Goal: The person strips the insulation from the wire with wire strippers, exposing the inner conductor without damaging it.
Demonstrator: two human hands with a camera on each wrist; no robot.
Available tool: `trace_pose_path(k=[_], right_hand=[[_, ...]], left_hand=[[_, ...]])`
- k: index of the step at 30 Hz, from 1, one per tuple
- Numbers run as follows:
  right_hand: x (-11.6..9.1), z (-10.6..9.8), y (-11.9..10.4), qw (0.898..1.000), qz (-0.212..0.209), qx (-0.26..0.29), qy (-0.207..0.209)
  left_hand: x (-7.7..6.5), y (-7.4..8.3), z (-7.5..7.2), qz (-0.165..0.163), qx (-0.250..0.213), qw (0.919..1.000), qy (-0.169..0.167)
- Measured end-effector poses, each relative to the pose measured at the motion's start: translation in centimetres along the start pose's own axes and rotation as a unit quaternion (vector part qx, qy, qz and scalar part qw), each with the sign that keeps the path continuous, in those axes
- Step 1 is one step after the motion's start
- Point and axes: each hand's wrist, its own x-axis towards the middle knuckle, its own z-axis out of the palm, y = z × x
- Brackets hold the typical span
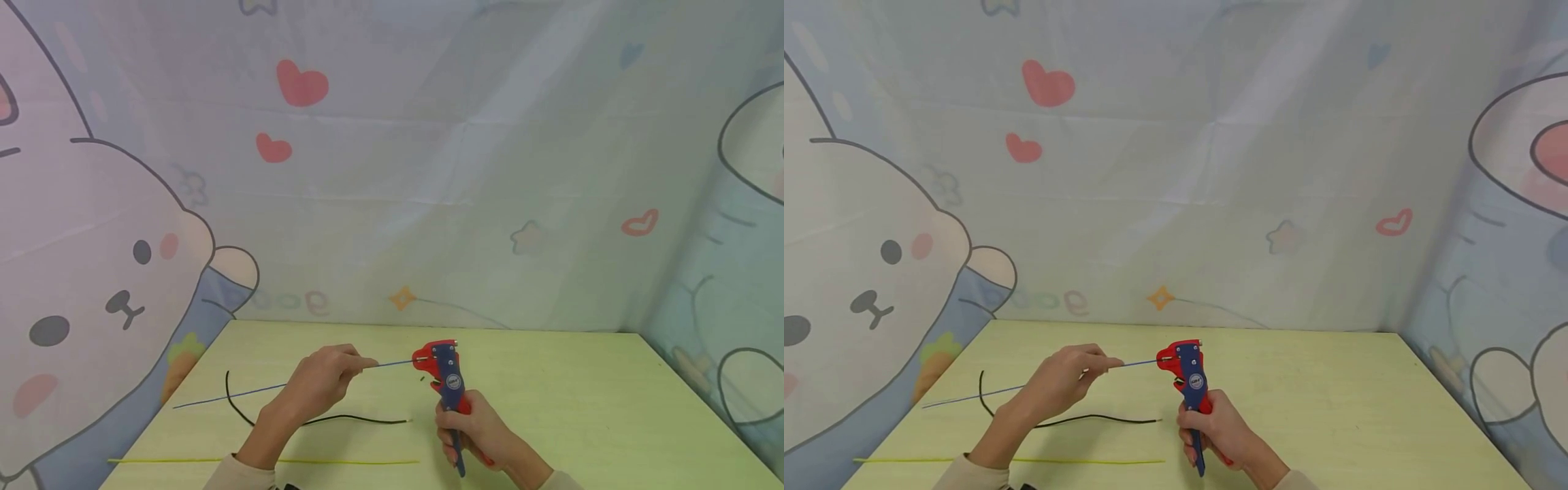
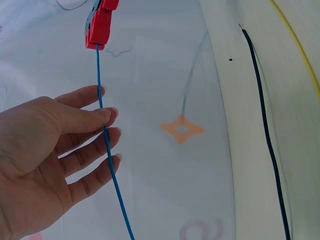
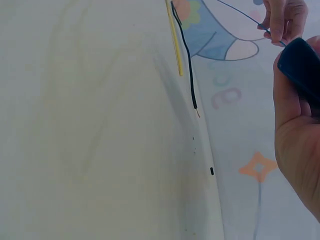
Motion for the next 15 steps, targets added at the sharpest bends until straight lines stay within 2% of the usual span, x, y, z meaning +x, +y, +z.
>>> trace_pose_path(k=[4,8,15], right_hand=[[-0.06,-0.23,0.01,1.000,0.004,0.002,-0.007],[-0.07,-0.36,-0.01,1.000,0.002,0.005,-0.019],[-0.17,-0.49,0.00,0.999,-0.010,0.010,-0.042]], left_hand=[[0.10,0.02,0.05,0.004,-0.009,0.9998,0.016],[0.15,0.05,0.13,-0.006,-0.016,0.9991,0.039],[0.12,0.44,0.15,-0.027,0.001,0.9976,0.064]])
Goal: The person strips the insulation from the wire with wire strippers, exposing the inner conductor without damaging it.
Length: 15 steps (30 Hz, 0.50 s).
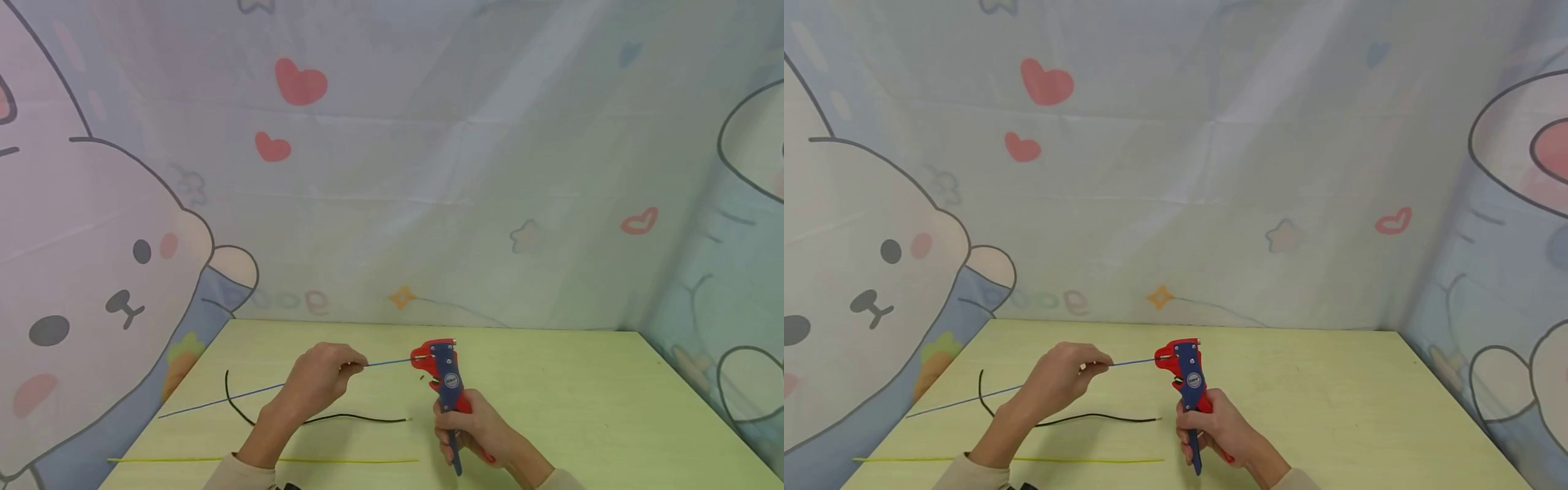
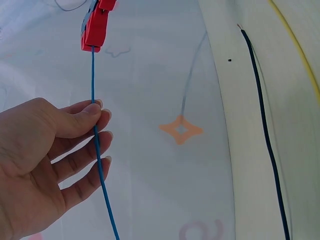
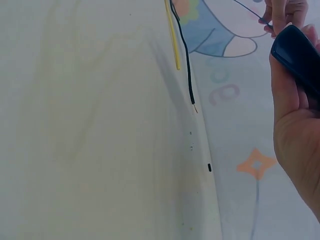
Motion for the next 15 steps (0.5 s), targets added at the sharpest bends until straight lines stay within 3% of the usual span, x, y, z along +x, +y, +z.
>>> trace_pose_path(k=[15], right_hand=[[-0.04,-0.12,0.09,0.999,-0.034,0.012,-0.039]], left_hand=[[0.01,0.30,0.09,-0.017,0.009,0.9998,0.004]])
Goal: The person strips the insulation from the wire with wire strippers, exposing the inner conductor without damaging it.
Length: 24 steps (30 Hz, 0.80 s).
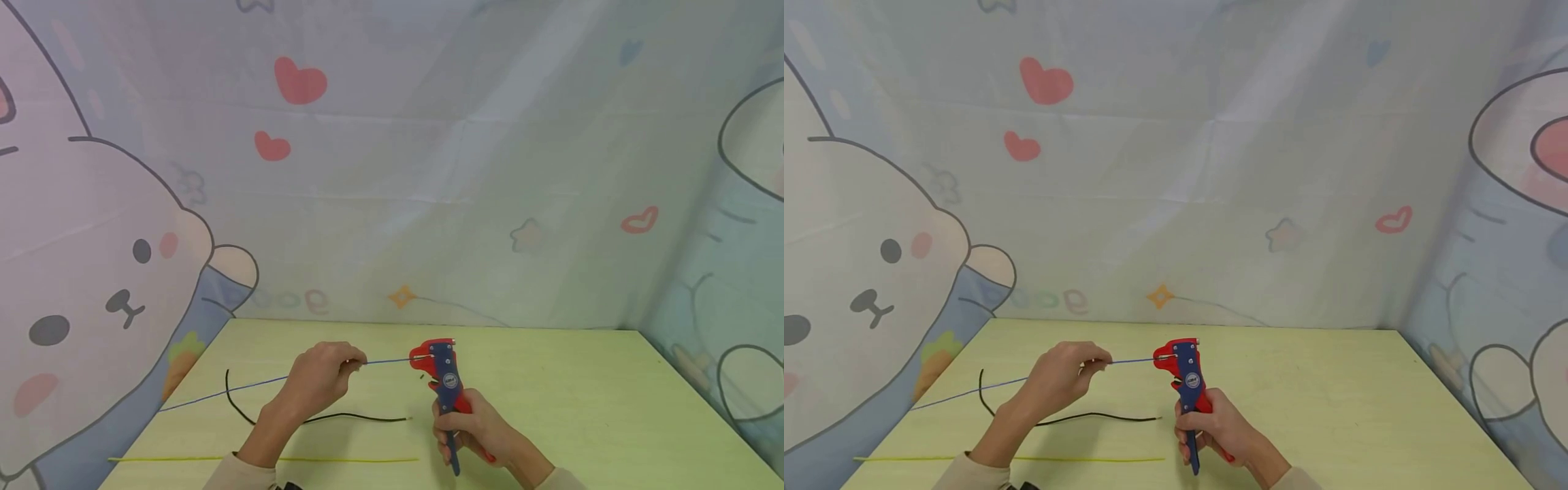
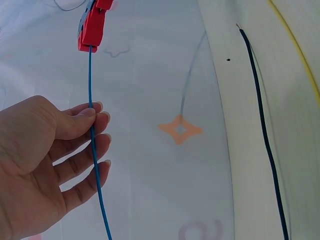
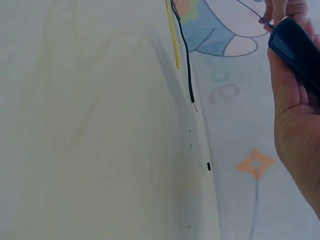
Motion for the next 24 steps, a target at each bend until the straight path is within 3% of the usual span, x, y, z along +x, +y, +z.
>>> trace_pose_path(k=[18,24], right_hand=[[-0.05,0.03,-0.36,1.000,-0.016,0.011,-0.019],[-0.19,0.04,-0.33,1.000,-0.004,0.010,-0.012]], left_hand=[[0.22,0.06,-0.05,0.015,0.020,0.9997,-0.003],[0.08,0.16,-0.14,0.014,0.013,0.9998,0.000]])
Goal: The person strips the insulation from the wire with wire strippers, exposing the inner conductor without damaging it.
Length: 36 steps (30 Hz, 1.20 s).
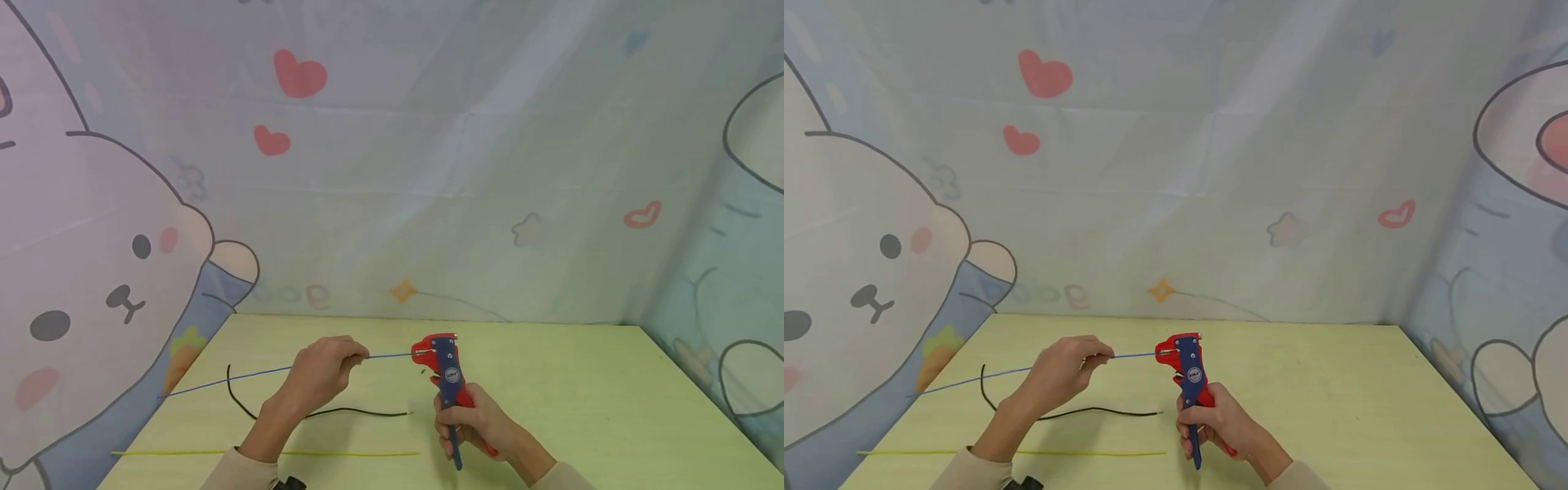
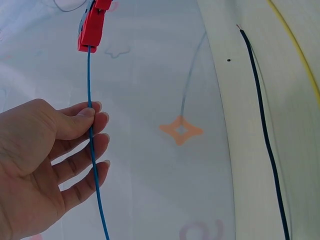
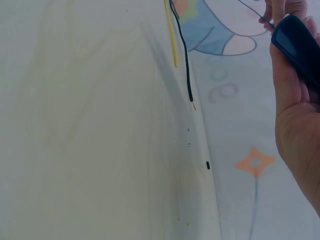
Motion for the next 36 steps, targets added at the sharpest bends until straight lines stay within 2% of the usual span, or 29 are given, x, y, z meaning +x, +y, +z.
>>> trace_pose_path(k=[16,27,36], right_hand=[[0.04,0.27,-0.07,1.000,0.012,-0.009,0.008],[0.06,0.42,-0.05,1.000,-0.010,-0.011,0.012],[0.08,0.92,-0.47,0.998,0.027,-0.016,0.045]], left_hand=[[-0.10,0.07,-0.12,0.004,0.002,1.0000,0.004],[-0.07,0.09,-0.29,0.008,0.006,0.9999,-0.004],[-0.21,0.06,-0.22,-0.002,0.008,0.9999,-0.009]])
